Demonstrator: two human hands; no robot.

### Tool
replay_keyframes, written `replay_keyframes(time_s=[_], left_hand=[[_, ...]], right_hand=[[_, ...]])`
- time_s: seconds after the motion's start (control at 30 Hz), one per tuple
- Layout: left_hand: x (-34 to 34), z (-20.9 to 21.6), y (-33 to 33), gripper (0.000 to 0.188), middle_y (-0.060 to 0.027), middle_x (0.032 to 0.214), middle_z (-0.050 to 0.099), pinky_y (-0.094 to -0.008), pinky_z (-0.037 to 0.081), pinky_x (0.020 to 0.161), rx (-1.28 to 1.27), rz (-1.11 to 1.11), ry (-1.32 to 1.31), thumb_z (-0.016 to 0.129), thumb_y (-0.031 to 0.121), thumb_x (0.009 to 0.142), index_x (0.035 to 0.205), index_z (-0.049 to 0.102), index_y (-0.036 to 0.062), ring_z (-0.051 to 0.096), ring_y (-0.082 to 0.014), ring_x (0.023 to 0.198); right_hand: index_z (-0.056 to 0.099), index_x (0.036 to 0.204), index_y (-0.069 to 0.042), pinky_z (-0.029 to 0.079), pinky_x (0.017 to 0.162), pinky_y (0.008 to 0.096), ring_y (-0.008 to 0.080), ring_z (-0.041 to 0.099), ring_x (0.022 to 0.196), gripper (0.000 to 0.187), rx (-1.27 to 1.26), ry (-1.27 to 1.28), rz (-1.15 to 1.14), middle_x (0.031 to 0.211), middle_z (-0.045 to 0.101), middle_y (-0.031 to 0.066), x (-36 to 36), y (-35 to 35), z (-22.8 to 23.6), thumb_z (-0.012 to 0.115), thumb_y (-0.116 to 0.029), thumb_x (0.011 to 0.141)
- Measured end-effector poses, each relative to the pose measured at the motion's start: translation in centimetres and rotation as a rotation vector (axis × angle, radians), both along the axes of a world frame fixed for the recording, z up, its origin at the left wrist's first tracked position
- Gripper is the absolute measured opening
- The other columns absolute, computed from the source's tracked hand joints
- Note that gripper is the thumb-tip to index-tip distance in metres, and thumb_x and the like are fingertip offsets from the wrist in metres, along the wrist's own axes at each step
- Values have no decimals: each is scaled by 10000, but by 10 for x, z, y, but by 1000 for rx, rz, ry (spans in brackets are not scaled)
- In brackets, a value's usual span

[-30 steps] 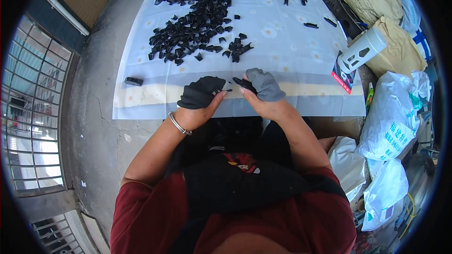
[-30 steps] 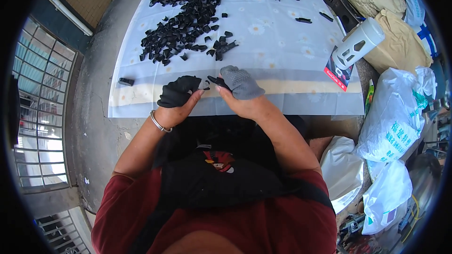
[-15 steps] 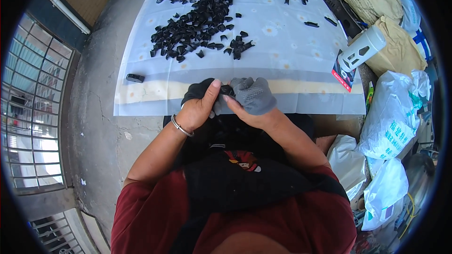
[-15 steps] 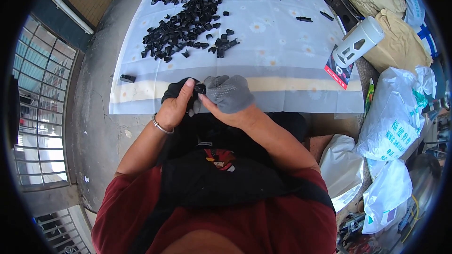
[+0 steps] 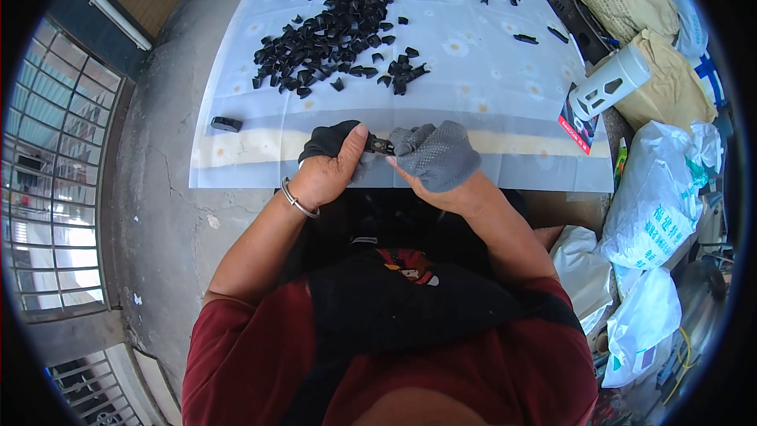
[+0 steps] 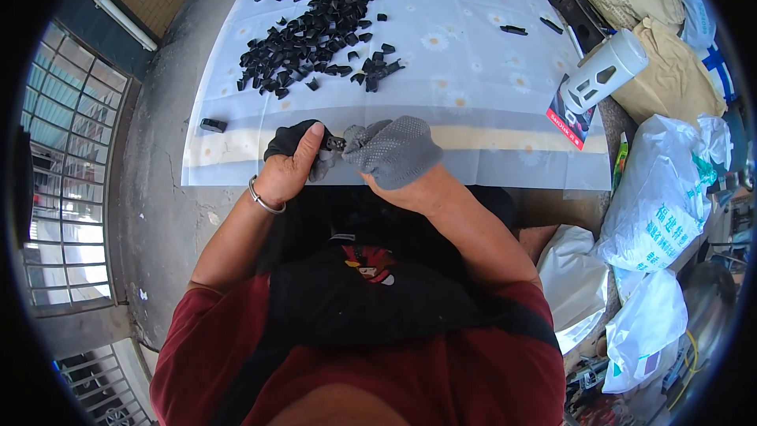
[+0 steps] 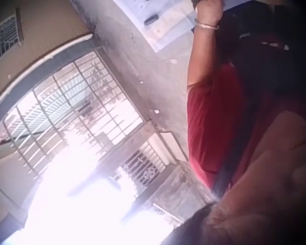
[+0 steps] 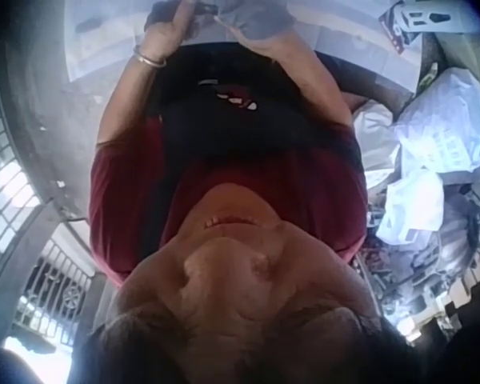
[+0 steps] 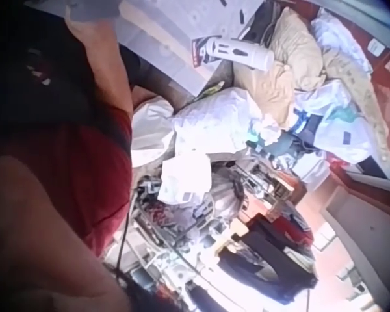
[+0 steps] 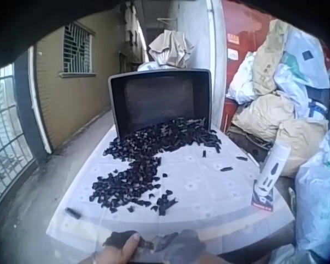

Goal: Assembling small black plastic components by joining two pieces together and placing them in a bucket.

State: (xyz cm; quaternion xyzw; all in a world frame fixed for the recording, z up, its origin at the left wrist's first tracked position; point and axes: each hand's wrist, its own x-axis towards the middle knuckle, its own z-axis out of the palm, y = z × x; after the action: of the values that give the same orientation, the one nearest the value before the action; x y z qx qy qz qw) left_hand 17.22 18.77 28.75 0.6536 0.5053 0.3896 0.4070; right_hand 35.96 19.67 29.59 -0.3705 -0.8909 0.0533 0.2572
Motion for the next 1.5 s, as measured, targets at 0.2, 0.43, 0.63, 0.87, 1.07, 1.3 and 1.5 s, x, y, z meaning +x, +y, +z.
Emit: replay_keyframes(time_s=[0.2,0.43,0.63,0.87,1.07,1.3,1.5], left_hand=[[16,-4,2,333,-201,631,546,-437,412,548,269,75,330,372,242,912,723,540,25,522,-405,615],[22,-10,6,308,-199,653,562,-445,425,569,231,16,359,389,216,900,718,550,26,534,-397,630],[4,-10,35,286,-175,664,578,-412,446,575,162,-204,676,484,279,854,738,566,30,566,-349,640],[61,-10,101,289,-105,811,604,-367,472,613,630,92,804,595,297,752,934,597,72,595,-257,741],[60,-38,131,284,-118,916,605,-370,473,639,453,79,903,601,277,764,975,599,86,597,-273,776],[28,-28,96,185,-107,819,617,-340,477,570,668,-19,472,648,195,746,878,623,67,591,-271,650],[17,1,46,221,-88,795,603,-328,459,571,805,-173,443,653,125,709,915,594,70,580,-264,669]], right_hand=[[592,765,-95,409,555,389,261,537,642,96,166,-60,66,728,567,59,-2,-1,-6,568,-156,694],[586,808,-103,430,623,382,261,553,728,125,164,18,71,755,573,74,-8,8,-37,546,-155,702],[589,928,-41,433,748,392,315,554,841,269,-376,-78,176,918,599,137,13,36,-5,538,-272,800],[617,988,-137,429,828,384,304,553,937,243,234,-171,-237,1000,591,151,50,144,-25,509,-184,776],[604,938,-34,424,809,402,320,546,910,217,113,-144,-140,928,599,167,44,144,-33,559,-150,759],[547,996,-15,418,758,391,353,527,807,301,39,350,-108,928,550,187,38,109,-47,524,-274,843],[530,959,-32,400,593,224,69,443,688,321,-755,727,151,810,471,4,19,47,-5,658,-267,781]])
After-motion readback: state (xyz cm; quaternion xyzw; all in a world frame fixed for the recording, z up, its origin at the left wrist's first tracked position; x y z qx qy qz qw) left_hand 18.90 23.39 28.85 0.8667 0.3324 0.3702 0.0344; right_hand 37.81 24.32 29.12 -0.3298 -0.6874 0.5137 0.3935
